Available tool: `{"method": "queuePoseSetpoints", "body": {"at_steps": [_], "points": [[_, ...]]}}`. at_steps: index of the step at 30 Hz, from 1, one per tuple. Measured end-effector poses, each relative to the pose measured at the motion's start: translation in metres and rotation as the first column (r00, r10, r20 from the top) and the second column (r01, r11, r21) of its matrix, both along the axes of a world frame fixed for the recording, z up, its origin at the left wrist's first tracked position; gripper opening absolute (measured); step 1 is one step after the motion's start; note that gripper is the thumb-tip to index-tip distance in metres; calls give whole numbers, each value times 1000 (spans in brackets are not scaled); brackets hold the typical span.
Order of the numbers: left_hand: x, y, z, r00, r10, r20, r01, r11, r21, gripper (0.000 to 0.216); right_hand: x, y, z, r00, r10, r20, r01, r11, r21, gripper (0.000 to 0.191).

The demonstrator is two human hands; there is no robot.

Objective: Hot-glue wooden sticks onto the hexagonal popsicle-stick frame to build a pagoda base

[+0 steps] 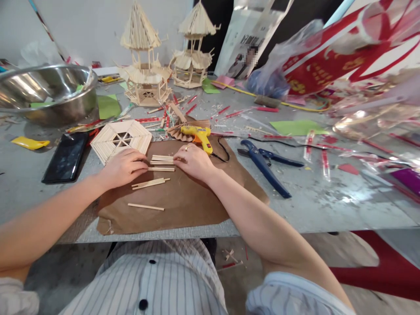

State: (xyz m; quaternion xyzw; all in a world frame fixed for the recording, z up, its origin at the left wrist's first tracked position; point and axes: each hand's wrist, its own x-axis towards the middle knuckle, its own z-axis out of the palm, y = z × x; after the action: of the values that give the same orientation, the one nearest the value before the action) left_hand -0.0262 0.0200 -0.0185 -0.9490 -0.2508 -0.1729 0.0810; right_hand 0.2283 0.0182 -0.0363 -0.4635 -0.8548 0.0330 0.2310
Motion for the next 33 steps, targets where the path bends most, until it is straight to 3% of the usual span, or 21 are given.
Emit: {"method": "queuePoseSetpoints", "body": {"at_steps": [3,6,10,17,26,30,33], "points": [[1,-3,2,1000,11,18,-11,1000,-21,27,-2,-3,2,999,-38,-8,39,999,34,19],[2,-6,4,999,8,-44,-12,997,-73,31,-5,-8,7,999,34,-15,-33,999,42,20],[3,-8,7,991,-15,-134,-2,991,-130,33,-12,-13,10,986,136,102,-133,991,-33,20],[7,-15,10,995,-20,-102,5,990,-142,44,-10,-11,11,983,-20,183,34,997,-71,22],[9,-16,7,981,-39,-191,2,982,-189,34,-3,-12,15,990,94,108,-77,986,-151,21],[8,-16,6,980,-36,-196,-3,981,-195,33,-2,-10,14,1000,-2,21,4,994,-106,21],[7,-16,5,981,-29,-191,-10,980,-196,32,-1,-7,11,997,-40,60,45,996,-80,21]]}}
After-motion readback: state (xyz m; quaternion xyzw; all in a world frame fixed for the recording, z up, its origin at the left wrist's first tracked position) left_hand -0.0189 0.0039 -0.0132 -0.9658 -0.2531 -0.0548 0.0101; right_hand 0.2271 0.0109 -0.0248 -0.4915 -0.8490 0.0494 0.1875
